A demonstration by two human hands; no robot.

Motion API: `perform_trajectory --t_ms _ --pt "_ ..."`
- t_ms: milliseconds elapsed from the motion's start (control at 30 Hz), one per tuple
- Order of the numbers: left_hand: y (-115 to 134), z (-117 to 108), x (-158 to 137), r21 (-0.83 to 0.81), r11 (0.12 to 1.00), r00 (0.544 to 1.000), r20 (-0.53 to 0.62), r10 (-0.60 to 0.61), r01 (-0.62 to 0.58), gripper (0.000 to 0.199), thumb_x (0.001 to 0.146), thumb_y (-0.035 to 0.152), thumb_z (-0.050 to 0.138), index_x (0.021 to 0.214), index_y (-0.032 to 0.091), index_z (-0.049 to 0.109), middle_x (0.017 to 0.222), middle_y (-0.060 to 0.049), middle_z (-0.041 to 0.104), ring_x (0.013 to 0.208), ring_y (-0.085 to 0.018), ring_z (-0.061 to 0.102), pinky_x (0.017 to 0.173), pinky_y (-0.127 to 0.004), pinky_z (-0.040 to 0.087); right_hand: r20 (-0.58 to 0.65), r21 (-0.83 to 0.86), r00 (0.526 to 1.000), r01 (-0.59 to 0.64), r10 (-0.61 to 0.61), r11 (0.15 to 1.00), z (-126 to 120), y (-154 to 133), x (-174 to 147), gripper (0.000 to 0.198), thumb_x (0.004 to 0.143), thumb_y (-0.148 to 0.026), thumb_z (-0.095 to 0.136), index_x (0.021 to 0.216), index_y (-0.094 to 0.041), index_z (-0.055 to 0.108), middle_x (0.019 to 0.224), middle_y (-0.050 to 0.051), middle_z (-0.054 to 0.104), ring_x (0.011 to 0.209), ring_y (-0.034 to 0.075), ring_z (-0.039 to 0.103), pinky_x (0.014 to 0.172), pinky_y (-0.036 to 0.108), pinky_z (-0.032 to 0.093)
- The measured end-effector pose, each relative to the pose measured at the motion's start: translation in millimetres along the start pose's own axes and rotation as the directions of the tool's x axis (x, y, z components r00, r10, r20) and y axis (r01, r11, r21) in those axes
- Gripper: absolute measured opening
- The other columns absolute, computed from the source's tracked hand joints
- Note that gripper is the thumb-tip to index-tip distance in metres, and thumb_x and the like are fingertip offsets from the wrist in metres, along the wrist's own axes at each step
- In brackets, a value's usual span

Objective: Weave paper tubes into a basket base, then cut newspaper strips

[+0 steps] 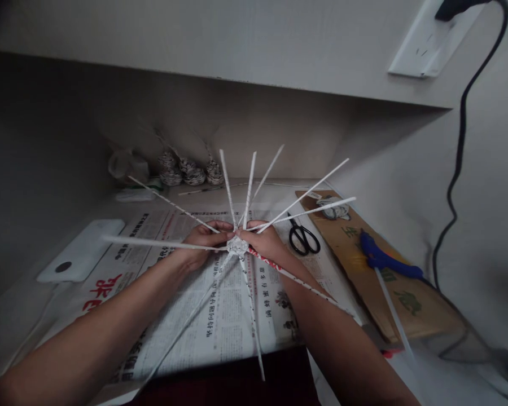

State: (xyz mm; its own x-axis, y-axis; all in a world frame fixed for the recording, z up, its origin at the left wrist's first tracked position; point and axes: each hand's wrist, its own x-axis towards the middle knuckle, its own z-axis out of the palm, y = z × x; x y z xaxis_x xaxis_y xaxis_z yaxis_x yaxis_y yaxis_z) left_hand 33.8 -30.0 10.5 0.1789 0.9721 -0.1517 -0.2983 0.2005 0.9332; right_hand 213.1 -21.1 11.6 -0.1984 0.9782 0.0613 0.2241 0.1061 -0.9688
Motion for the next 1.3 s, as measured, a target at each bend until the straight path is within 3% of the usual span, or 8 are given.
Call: perform_trajectory --t_ms 133,200,400,533,633,933,1300 --pt "12.1 -13.6 -0.5 0.077 0.996 0.978 0.201 -0.049 0.034 0.045 0.051 0.02 0.092 0.091 0.011 0.074 0.077 -0.006 0.071 0.064 -0.014 0.063 0.057 -0.023 0.046 -0.003 0.002 0.999 -0.037 0.037 0.999 -1.9 0.3 0.4 0.027 0.07 -0.042 0.074 0.075 -0.016 0.073 0.065 0.003 0.069 0.058 0.017 0.057 0.056 0.029 0.041" --pt "14.5 -18.8 1.1 0.097 0.995 0.97 0.237 -0.047 0.025 0.043 0.055 0.017 0.089 0.094 0.011 0.074 0.081 -0.007 0.071 0.068 -0.014 0.065 0.06 -0.024 0.048 0.018 0.021 0.998 -0.057 0.056 0.998 -2.2 -0.8 -0.1 0.028 0.069 -0.043 0.074 0.073 -0.016 0.072 0.063 0.002 0.068 0.057 0.016 0.056 0.055 0.029 0.041" --pt "7.4 -18.6 8.5 0.085 0.993 0.992 0.094 -0.085 0.077 0.036 0.055 0.025 0.088 0.086 0.013 0.072 0.069 -0.003 0.069 0.057 -0.013 0.063 0.049 -0.021 0.045 0.075 -0.039 0.996 -0.054 0.057 0.998 -0.3 -1.4 -2.4 0.027 0.07 -0.042 0.073 0.073 -0.015 0.071 0.065 0.002 0.067 0.059 0.015 0.056 0.058 0.028 0.041" --pt "2.3 -11.2 7.2 0.069 0.998 0.996 0.089 0.001 -0.008 0.039 0.047 0.03 0.092 0.069 0.013 0.065 0.058 0.001 0.063 0.049 -0.009 0.055 0.048 -0.021 0.042 0.148 -0.045 0.988 -0.037 0.044 0.998 2.6 2.5 -3.1 0.023 0.07 -0.037 0.073 0.077 -0.015 0.072 0.067 0.001 0.068 0.062 0.015 0.057 0.059 0.027 0.042" --pt "-0.7 -9.1 7.0 0.083 0.995 0.996 0.083 0.046 -0.053 0.04 0.048 0.035 0.092 0.063 0.014 0.062 0.055 0.002 0.06 0.047 -0.008 0.051 0.047 -0.02 0.039 0.133 -0.038 0.99 -0.042 0.047 0.998 4.1 4.3 -2.4 0.024 0.071 -0.039 0.073 0.073 -0.016 0.07 0.065 0.001 0.066 0.06 0.015 0.056 0.057 0.027 0.041" --pt "-5.0 -11.4 10.7 0.092 0.996 0.995 0.097 0.007 -0.016 0.043 0.051 0.041 0.089 0.066 0.014 0.06 0.055 0.002 0.059 0.048 -0.009 0.05 0.048 -0.022 0.038 0.137 0.091 0.989 -0.068 0.055 0.994 7.8 0.6 -2.3 0.024 0.068 -0.038 0.073 0.077 -0.015 0.07 0.071 0.003 0.07 0.065 0.017 0.06 0.063 0.03 0.045" --pt "-3.6 -10.5 11.5 0.097 0.994 0.997 0.067 0.047 -0.053 0.043 0.05 0.038 0.09 0.07 0.016 0.058 0.051 0.004 0.059 0.043 -0.009 0.049 0.043 -0.021 0.037 0.117 0.092 0.993 -0.018 0.007 0.996 9.8 7.3 0.4 0.022 0.069 -0.035 0.074 0.08 -0.016 0.068 0.071 0.001 0.068 0.066 0.016 0.059 0.062 0.028 0.043"
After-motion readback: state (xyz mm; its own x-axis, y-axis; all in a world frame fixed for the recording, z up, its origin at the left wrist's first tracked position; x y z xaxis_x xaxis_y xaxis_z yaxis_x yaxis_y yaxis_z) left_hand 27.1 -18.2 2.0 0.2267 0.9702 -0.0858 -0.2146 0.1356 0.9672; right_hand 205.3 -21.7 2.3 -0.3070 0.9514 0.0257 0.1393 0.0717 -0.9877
